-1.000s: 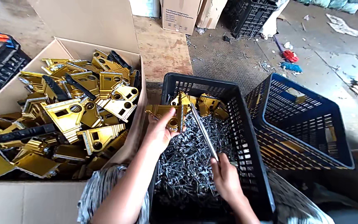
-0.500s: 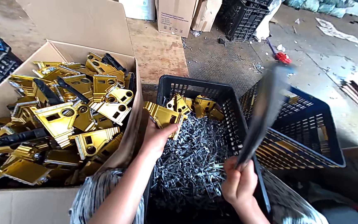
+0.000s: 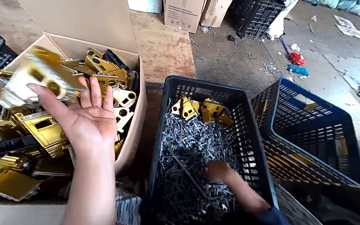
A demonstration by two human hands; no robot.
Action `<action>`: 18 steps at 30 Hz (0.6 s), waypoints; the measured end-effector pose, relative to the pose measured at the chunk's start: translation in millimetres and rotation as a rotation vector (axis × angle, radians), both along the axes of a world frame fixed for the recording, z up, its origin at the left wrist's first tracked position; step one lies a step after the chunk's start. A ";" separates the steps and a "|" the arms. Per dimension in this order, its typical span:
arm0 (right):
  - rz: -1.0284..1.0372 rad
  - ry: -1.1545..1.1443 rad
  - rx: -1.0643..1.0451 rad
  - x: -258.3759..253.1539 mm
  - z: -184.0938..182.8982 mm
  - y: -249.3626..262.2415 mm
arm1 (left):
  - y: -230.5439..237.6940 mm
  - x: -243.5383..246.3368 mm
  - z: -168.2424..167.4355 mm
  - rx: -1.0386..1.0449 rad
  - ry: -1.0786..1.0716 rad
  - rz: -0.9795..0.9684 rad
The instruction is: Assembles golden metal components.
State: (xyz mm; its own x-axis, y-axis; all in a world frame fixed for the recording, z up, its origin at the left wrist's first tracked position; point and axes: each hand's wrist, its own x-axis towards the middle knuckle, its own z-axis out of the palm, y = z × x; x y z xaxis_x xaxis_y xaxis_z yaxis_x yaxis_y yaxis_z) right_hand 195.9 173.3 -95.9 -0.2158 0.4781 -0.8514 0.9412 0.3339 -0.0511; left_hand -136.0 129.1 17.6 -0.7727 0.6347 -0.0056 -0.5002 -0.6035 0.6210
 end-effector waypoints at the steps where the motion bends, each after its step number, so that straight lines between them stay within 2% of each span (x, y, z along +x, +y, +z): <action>1: -0.053 0.049 0.070 -14.3 6.3 22.4 | 0.0 -2.7 -2.8 -0.034 -0.038 -0.012; 4: -0.275 0.374 0.389 -59.2 -4.0 95.6 | 5.6 13.8 -9.0 -0.204 -0.120 -0.152; 6: -0.376 0.541 0.595 -87.3 -27.1 137.6 | 9.3 24.0 -12.7 -0.226 -0.048 -0.271; 9: -0.426 0.542 0.660 -122.0 -54.9 172.0 | 12.6 33.2 -18.5 -0.342 0.087 -0.364; 11: -0.450 0.514 0.692 -134.6 -59.5 172.0 | 15.4 33.2 -20.6 -0.449 0.101 -0.421; 12: -0.514 0.573 0.727 -135.7 -54.5 164.9 | 15.7 32.5 -21.3 -0.488 0.103 -0.453; 14: -0.631 0.863 0.816 -128.7 -34.9 145.7 | 16.4 34.0 -21.5 -0.540 0.127 -0.486; 16: -0.707 1.354 0.812 -116.1 -9.8 115.4 | 15.1 41.8 -23.5 -0.593 0.213 -0.547; 18: -0.710 1.856 0.485 -111.2 19.8 80.4 | 13.2 52.4 -26.8 -0.607 0.332 -0.635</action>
State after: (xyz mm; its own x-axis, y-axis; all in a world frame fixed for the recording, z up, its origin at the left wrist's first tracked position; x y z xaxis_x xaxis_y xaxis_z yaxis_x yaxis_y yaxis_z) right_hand 84.7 253.7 -76.1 -0.2064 0.9242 0.3213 -0.1804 0.2868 -0.9408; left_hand -83.6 142.2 -9.3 -0.3044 0.8989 -0.3153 -0.3657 0.1953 0.9100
